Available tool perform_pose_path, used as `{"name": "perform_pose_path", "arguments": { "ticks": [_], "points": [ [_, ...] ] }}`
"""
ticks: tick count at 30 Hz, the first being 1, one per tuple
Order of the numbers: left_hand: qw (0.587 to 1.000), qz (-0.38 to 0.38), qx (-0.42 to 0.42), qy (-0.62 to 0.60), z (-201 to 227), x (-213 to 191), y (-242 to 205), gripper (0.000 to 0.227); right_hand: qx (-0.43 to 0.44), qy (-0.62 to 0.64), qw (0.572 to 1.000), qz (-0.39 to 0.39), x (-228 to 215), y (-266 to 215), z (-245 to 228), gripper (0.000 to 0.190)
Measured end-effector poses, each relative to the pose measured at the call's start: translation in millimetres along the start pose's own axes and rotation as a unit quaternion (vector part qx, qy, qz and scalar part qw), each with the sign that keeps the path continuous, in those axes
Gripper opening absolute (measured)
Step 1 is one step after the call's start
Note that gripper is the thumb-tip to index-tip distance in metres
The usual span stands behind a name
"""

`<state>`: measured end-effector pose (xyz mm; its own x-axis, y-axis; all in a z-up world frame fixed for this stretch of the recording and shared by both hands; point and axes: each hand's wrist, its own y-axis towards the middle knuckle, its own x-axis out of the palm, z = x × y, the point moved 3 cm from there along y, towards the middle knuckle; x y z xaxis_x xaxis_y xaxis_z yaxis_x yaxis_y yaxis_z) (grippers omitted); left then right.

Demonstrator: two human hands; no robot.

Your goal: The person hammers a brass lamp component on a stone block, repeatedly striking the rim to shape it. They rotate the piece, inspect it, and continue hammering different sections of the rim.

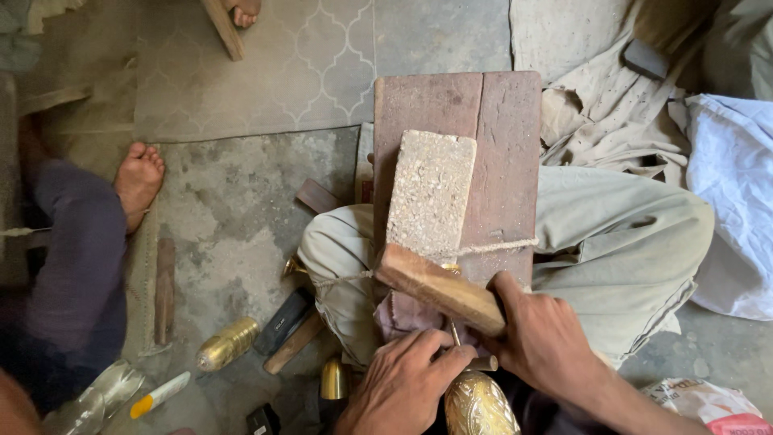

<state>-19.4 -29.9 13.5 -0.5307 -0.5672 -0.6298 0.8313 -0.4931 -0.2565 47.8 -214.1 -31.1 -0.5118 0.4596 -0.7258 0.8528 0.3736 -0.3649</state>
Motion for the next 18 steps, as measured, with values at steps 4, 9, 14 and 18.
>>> {"name": "perform_pose_path", "arguments": {
  "ticks": [4, 9, 14, 18],
  "points": [
    [1.0, 0.0, -0.014, -0.004, 3, -2, 2, 0.036, -0.024, 0.036, 0.995, 0.088, -10, 16, 9, 0.06],
    [0.999, -0.01, -0.029, -0.012, -2, 2, 1, 0.035, 0.005, 0.015, 0.999, 0.05, -26, 34, 6, 0.054],
    [0.997, 0.059, -0.039, -0.024, -10, 9, -5, 0.028, 0.066, 0.013, 0.997, 0.022, -57, 14, 11, 0.068],
    [0.96, 0.263, -0.067, -0.064, -33, -6, 3, 0.024, 0.137, 0.049, 0.988, 0.057, -68, -17, 28, 0.059]
  ]
}}
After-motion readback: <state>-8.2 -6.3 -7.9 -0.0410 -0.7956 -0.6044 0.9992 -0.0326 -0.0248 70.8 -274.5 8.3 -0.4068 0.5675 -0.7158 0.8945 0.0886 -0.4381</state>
